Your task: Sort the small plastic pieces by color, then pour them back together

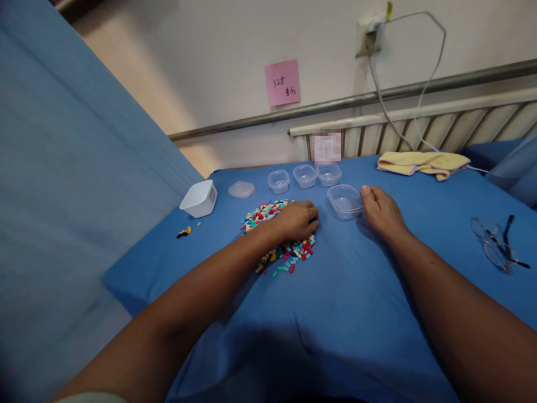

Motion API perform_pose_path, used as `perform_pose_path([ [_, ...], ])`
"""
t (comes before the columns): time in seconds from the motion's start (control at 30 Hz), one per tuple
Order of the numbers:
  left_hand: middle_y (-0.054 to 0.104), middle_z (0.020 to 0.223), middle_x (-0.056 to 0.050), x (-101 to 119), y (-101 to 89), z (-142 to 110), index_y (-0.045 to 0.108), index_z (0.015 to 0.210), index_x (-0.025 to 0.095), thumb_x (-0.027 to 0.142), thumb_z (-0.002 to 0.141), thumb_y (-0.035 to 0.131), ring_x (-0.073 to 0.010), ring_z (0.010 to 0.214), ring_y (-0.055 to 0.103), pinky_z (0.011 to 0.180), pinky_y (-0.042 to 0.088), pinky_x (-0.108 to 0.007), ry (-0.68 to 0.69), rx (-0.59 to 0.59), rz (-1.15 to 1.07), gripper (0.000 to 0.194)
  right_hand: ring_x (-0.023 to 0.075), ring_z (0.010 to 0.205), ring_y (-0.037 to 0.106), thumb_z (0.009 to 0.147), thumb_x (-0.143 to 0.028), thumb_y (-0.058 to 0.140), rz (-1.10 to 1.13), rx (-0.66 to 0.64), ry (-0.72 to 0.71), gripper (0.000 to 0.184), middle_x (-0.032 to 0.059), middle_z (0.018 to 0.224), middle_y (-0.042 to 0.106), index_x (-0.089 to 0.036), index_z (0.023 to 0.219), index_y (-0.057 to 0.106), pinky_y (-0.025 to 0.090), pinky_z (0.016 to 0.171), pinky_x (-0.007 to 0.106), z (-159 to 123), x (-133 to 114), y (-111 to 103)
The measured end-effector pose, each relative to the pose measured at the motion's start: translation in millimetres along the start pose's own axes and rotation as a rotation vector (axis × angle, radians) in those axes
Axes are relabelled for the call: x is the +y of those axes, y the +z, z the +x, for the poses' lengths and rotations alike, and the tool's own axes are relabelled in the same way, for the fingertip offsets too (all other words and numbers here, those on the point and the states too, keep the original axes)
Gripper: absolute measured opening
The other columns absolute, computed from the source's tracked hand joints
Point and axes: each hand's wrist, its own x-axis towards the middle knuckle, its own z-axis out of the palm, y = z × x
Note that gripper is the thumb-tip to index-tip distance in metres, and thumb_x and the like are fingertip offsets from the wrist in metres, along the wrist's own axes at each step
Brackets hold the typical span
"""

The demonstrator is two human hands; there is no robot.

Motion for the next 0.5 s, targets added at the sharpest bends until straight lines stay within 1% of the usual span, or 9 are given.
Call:
perform_pose_path([
  [0.1,0.073,0.12,-0.018,-14,-3.8,-23,0.079,0.114,0.014,0.027,0.106,0.056,-0.0317,0.107,0.072,0.098,0.058,-0.046,0.028,0.039,0.038,0.027,0.0351,0.108,0.072,0.108,-0.064,0.045,0.054,0.004,-0.036,0.052,0.0145,0.113,0.082,-0.023,0.111,0.076,0.055,0.099,0.048,-2,-1,2],
  [0.2,0.073,0.113,-0.017,-34,-6.2,-60,0.078,0.103,0.016,0.023,0.106,0.054,-0.0303,0.107,0.07,0.099,0.057,-0.045,0.095,0.099,-0.026,0.025,0.0368,0.119,0.073,0.106,-0.063,0.05,0.066,-0.001,-0.062,0.051,0.0166,0.125,0.082,-0.022,0.119,0.077,0.055,0.107,0.051,-3,-3,5],
  [0.23,0.073,0.112,-0.016,-39,-6.3,-73,0.077,0.103,0.017,0.024,0.107,0.052,-0.0296,0.107,0.07,0.1,0.058,-0.045,0.108,0.124,-0.067,0.026,0.0372,0.12,0.073,0.105,-0.064,0.05,0.059,-0.006,-0.059,0.051,0.017,0.126,0.082,-0.022,0.119,0.077,0.055,0.108,0.052,-3,-3,6],
  [0.3,0.074,0.117,-0.015,-44,-4.8,-99,0.077,0.109,0.02,0.025,0.11,0.049,-0.0286,0.112,0.07,0.103,0.058,-0.045,0.134,0.165,-0.153,0.029,0.0375,0.121,0.073,0.105,-0.065,0.05,0.053,-0.009,-0.05,0.052,0.0174,0.128,0.082,-0.023,0.118,0.078,0.055,0.109,0.053,-2,-3,7],
  [0.37,0.075,0.127,-0.015,-40,-1.1,-121,0.078,0.116,0.021,0.03,0.113,0.047,-0.0284,0.12,0.07,0.11,0.057,-0.047,0.131,0.209,-0.218,0.033,0.0375,0.122,0.072,0.106,-0.065,0.049,0.054,-0.002,-0.045,0.052,0.0176,0.128,0.082,-0.023,0.118,0.078,0.054,0.11,0.053,-2,-3,7],
  [0.43,0.071,0.144,-0.017,-26,4.0,-135,0.077,0.131,0.02,0.038,0.116,0.046,-0.03,0.133,0.068,0.118,0.055,-0.049,0.118,0.247,-0.239,0.039,0.0375,0.122,0.071,0.106,-0.064,0.048,0.053,0.007,-0.049,0.052,0.018,0.129,0.082,-0.023,0.119,0.078,0.054,0.11,0.053,-2,-3,7],
  [0.47,0.067,0.155,-0.018,-16,6.7,-138,0.074,0.141,0.02,0.043,0.117,0.046,-0.0313,0.145,0.063,0.125,0.05,-0.051,0.118,0.255,-0.231,0.044,0.0374,0.122,0.071,0.107,-0.064,0.048,0.05,0.009,-0.054,0.053,0.0182,0.129,0.082,-0.022,0.119,0.078,0.053,0.11,0.053,-2,-2,6],
  [0.5,0.061,0.165,-0.017,-5,9.3,-139,0.07,0.151,0.022,0.047,0.117,0.046,-0.032,0.155,0.056,0.133,0.044,-0.053,0.147,0.231,-0.216,0.048,0.0373,0.122,0.071,0.107,-0.064,0.047,0.045,0.009,-0.057,0.054,0.0183,0.129,0.082,-0.021,0.12,0.078,0.053,0.111,0.052,-2,-2,6],
])
